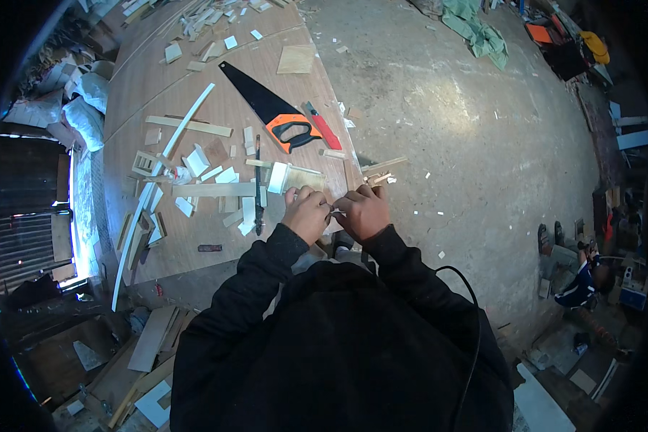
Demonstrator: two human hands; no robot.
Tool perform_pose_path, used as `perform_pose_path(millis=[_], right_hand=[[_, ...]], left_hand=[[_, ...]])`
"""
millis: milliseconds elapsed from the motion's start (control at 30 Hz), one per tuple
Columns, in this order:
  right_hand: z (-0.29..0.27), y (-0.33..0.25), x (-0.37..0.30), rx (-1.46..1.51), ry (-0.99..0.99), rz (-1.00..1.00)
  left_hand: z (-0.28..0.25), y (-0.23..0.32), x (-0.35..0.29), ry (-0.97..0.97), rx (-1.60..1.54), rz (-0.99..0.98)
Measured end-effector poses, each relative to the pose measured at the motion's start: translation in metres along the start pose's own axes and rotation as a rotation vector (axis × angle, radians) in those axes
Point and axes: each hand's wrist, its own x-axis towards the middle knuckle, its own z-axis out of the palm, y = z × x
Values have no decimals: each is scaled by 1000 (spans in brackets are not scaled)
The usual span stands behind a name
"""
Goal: The person assembles a small wooden box by applying glue to wooden pieces with an applicator stick, attaching the pieces together by hand, and aligning thin wooden strips onto the structure.
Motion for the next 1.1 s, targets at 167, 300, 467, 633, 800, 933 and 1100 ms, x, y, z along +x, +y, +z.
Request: perform_pose_path(millis=[167, 300, 467, 633, 800, 933, 1100], right_hand=[[27, 0, -4, -73, -47, 93], [42, -1, 6, -81, -42, 171], [77, 18, 16, 275, -72, 708], [114, 7, 31, 393, 27, 1006], [148, -8, 37, 315, 180, 1082], [153, -22, 45, 249, 258, 1113], [160, -32, 48, 233, 306, 1119]], left_hand=[[15, -12, 2, -101, 48, 18], [4, -23, 1, -61, 51, -23], [-26, -87, -19, 321, -218, -300], [-32, -164, -70, 285, -278, -386], [-27, -213, -109, 178, -395, -479], [-17, -244, -122, 115, -395, -508], [-19, -260, -112, 61, -465, -532]])
